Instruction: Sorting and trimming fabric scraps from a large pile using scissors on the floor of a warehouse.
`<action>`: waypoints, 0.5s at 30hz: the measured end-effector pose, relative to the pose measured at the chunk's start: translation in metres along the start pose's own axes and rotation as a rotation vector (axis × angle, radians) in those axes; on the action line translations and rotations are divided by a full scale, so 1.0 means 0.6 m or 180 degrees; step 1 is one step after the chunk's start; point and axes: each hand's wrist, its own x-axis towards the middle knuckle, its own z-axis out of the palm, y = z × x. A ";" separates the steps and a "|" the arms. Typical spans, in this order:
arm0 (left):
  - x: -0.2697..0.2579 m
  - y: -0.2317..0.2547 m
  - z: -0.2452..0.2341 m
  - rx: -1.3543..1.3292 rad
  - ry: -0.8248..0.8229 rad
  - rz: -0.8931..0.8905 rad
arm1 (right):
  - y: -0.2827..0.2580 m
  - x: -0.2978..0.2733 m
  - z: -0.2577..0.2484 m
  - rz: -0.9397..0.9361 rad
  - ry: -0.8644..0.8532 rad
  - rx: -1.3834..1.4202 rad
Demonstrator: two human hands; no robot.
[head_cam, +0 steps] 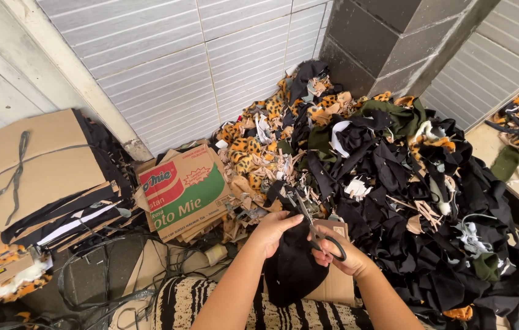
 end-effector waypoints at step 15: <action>-0.028 0.011 0.014 0.0980 -0.0240 0.0041 | -0.040 0.004 -0.011 0.0507 -0.0270 -0.0079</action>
